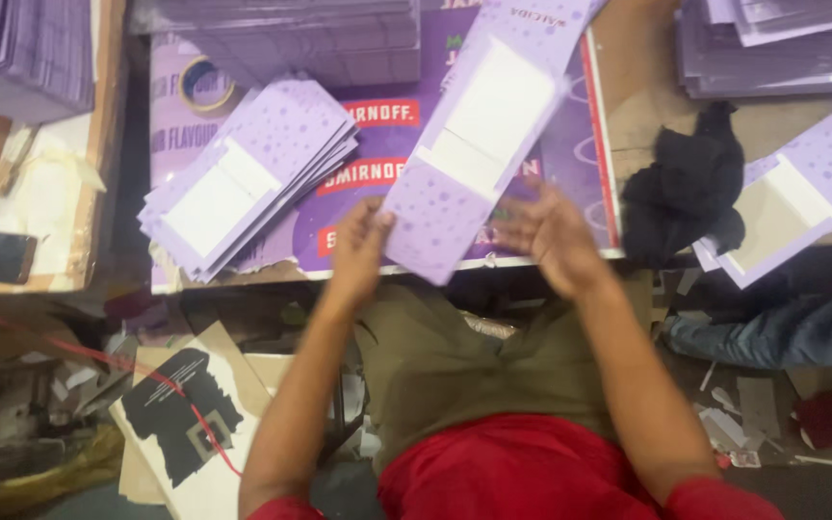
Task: The person repeatedly folds small purple printed paper sheets in half and stacks them on the table. The person uses both hands to align and crease each sheet before placing it into a growing pile.
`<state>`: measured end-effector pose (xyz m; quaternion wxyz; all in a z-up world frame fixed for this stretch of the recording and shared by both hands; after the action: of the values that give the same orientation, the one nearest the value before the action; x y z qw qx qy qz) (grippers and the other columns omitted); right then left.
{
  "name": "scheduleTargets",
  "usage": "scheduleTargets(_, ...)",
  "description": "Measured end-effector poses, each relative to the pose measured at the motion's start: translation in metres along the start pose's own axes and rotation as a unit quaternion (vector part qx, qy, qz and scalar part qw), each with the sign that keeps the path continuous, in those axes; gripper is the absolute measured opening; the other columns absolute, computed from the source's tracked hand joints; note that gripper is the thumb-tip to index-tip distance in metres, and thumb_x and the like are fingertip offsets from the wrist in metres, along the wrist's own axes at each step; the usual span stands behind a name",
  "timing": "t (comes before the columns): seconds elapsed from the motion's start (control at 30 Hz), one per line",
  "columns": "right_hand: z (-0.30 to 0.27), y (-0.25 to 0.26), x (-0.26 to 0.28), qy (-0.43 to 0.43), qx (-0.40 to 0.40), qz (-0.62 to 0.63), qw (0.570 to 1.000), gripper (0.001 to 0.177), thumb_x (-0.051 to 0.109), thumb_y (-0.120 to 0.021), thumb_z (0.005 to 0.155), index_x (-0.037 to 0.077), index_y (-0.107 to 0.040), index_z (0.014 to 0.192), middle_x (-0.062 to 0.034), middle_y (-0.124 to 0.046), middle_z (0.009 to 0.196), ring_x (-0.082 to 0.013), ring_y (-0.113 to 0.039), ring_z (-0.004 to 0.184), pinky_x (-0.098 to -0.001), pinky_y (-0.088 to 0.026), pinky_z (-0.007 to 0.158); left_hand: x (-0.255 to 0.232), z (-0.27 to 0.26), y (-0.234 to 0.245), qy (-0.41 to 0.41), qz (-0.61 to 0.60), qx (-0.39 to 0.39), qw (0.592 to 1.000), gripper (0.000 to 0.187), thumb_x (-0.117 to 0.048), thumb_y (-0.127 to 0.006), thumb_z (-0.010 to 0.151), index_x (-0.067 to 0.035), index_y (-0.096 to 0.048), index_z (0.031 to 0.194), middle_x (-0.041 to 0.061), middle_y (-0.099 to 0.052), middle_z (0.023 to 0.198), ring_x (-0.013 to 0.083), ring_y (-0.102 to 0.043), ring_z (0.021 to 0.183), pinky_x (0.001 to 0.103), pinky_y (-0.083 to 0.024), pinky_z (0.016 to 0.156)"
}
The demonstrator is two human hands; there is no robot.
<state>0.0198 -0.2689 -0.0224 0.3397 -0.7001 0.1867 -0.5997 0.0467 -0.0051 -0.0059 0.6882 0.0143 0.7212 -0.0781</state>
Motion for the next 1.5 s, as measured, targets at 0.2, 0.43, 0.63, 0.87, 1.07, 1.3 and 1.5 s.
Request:
scheduleTargets(0.2,-0.021,-0.026,-0.019,0.045,-0.1,-0.287,0.951,0.047,0.002,-0.074,0.093,-0.006,-0.057,0.135,-0.0166,-0.071,0.122,-0.0194,-0.067,0.112,-0.0345,-0.056,0.1,0.041,-0.064,-0.064,0.054,0.013,-0.107,0.993,0.026,-0.022,-0.065,0.104,-0.001,-0.064,0.12,0.011,-0.072,0.105,0.0201,-0.067,0.094,0.031,-0.053,0.088)
scheduleTargets(0.43,0.016,-0.015,0.057,-0.033,0.077,-0.514,0.854,0.061,0.005,-0.075,0.087,0.0,-0.054,0.144,-0.0078,-0.072,0.123,-0.0118,-0.066,0.104,-0.0299,-0.056,0.09,-0.111,-0.081,-0.118,-0.322,0.555,0.088,0.762,0.051,-0.031,-0.078,0.096,-0.008,-0.059,0.137,0.014,-0.062,0.138,0.0374,-0.058,0.126,0.06,-0.041,0.105)
scheduleTargets(0.63,0.047,-0.049,0.098,0.071,0.104,-0.646,0.752,0.05,0.013,-0.079,0.091,0.01,-0.066,0.139,-0.0137,-0.076,0.12,-0.0178,-0.072,0.104,-0.0333,-0.057,0.09,-0.043,0.016,-0.091,-0.168,0.671,0.26,0.674,0.12,-0.071,-0.078,0.067,-0.015,-0.029,0.161,0.023,-0.024,0.164,0.0451,-0.022,0.148,0.076,-0.008,0.112)
scheduleTargets(0.87,-0.046,0.069,0.168,0.112,-0.367,-0.886,0.261,0.07,0.053,-0.078,0.09,0.004,-0.063,0.138,-0.0358,-0.052,0.132,-0.0587,-0.047,0.117,-0.0716,-0.042,0.086,0.005,0.031,-0.056,-0.138,0.632,0.181,0.741,0.126,-0.078,-0.074,0.064,0.002,-0.037,0.153,0.028,-0.038,0.151,0.0447,-0.033,0.141,0.076,-0.02,0.105)
scheduleTargets(1.07,-0.04,0.032,0.125,0.191,-0.267,-0.785,0.525,0.046,0.013,-0.069,0.105,0.002,-0.054,0.147,-0.027,-0.059,0.14,-0.0474,-0.053,0.122,-0.0563,-0.042,0.105,0.007,0.036,-0.055,-0.152,0.616,0.17,0.754,0.131,-0.083,-0.078,0.056,0.004,-0.043,0.147,0.03,-0.041,0.142,0.0443,-0.034,0.137,0.076,-0.016,0.107)
scheduleTargets(1.3,0.06,-0.05,-0.019,0.092,-0.17,-0.812,0.551,0.024,0.032,-0.066,0.094,0.021,-0.073,0.114,-0.015,-0.063,0.106,-0.0368,-0.06,0.099,-0.0514,-0.049,0.078,0.013,0.033,-0.051,-0.132,0.629,0.169,0.747,0.112,-0.081,-0.077,0.06,-0.009,-0.054,0.142,0.025,-0.042,0.147,0.0391,-0.036,0.141,0.07,-0.021,0.111)
scheduleTargets(1.5,0.022,0.055,0.061,0.061,-0.281,-0.883,0.372,0.026,0.033,-0.07,0.097,0.015,-0.075,0.115,-0.0194,-0.061,0.11,-0.0407,-0.059,0.102,-0.0552,-0.048,0.08,0.007,0.041,-0.048,-0.116,0.585,0.151,0.788,0.13,-0.074,-0.088,0.046,0.001,-0.041,0.142,0.026,-0.04,0.145,0.043,-0.034,0.136,0.068,-0.023,0.104)
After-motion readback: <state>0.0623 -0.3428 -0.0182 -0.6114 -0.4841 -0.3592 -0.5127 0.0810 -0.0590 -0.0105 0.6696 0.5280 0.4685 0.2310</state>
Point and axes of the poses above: each hand's wrist, its own z-axis towards the middle knuckle, its own y-axis out of the back of the hand, x = y × z, the point moved 9 cm from there along z, towards the middle knuckle
